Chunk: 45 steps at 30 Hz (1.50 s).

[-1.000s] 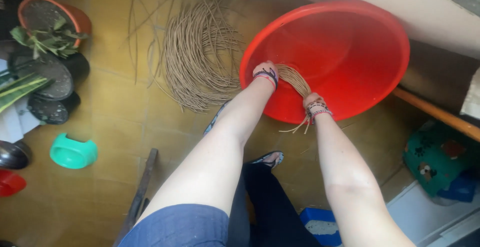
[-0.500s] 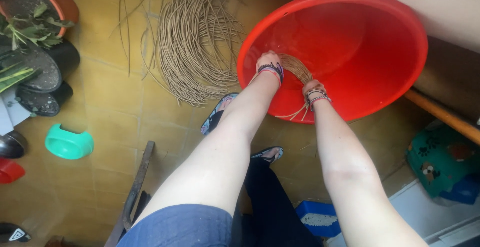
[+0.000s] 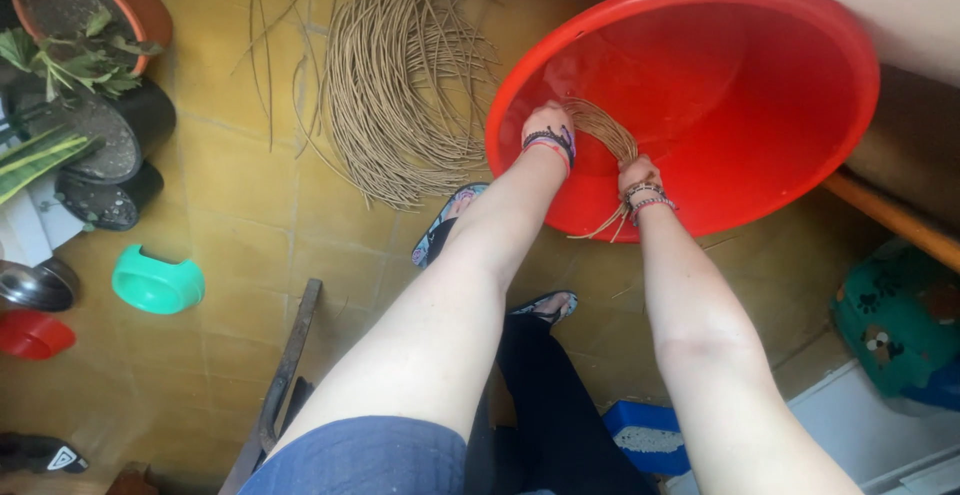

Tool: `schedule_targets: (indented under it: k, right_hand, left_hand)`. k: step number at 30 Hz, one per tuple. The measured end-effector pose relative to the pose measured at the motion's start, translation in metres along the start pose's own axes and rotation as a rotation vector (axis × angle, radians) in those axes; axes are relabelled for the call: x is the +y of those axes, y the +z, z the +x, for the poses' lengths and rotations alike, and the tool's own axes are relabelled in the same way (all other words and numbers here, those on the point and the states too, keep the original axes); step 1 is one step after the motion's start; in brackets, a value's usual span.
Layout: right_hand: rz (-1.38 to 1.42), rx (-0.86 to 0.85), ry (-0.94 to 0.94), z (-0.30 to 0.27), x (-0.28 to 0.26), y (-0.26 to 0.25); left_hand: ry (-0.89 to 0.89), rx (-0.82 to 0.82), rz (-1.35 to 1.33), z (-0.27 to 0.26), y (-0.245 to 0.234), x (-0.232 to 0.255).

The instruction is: Preparing wicker strips by soaking them in water and weaving them into a large conical structure.

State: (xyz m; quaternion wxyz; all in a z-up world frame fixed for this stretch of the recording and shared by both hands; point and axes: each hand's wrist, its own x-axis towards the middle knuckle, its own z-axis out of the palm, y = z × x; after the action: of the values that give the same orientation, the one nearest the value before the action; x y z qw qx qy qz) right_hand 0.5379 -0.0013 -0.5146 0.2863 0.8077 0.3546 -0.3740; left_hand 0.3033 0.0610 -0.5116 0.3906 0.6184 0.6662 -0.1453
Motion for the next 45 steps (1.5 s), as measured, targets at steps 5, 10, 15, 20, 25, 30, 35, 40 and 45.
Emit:
schedule_targets:
  k: [5,10,15,20,25,30,35,40,45]
  right_hand:
    - [0.244,0.213,-0.080,-0.180,-0.063,-0.079]
    - [0.357,0.662,-0.187,-0.207,-0.019,-0.097]
    - [0.384,0.552,-0.160,-0.230,-0.018,-0.060]
    - [0.434,0.601,-0.104,-0.307,-0.020,-0.100]
    - [0.389,0.545,-0.106,-0.343,-0.009,-0.132]
    - [0.339,0.478,-0.181,-0.407,0.009,-0.183]
    - [0.389,0.319,-0.183,-0.471,0.031,-0.226]
    - [0.424,0.384,-0.269,-0.523,0.058,-0.245]
    - [0.314,0.581,-0.657,-0.574,0.043,-0.274]
  left_hand:
    - [0.105,0.074,-0.143,-0.055,-0.067,-0.007]
    - [0.270,0.495,-0.085,-0.158,-0.172,0.013]
    - [0.241,0.223,-0.368,-0.169,-0.128,-0.013]
    - [0.288,0.373,-0.259,-0.221,-0.165,-0.003]
    - [0.308,0.367,-0.254,-0.225,-0.164,-0.008]
    - [0.368,0.380,-0.171,-0.240,-0.191,-0.018]
    - [0.555,0.315,-0.117,-0.281,-0.254,-0.024]
    - [0.671,0.274,-0.096,-0.324,-0.296,-0.016]
    - [0.678,0.279,-0.041,-0.356,-0.335,-0.020]
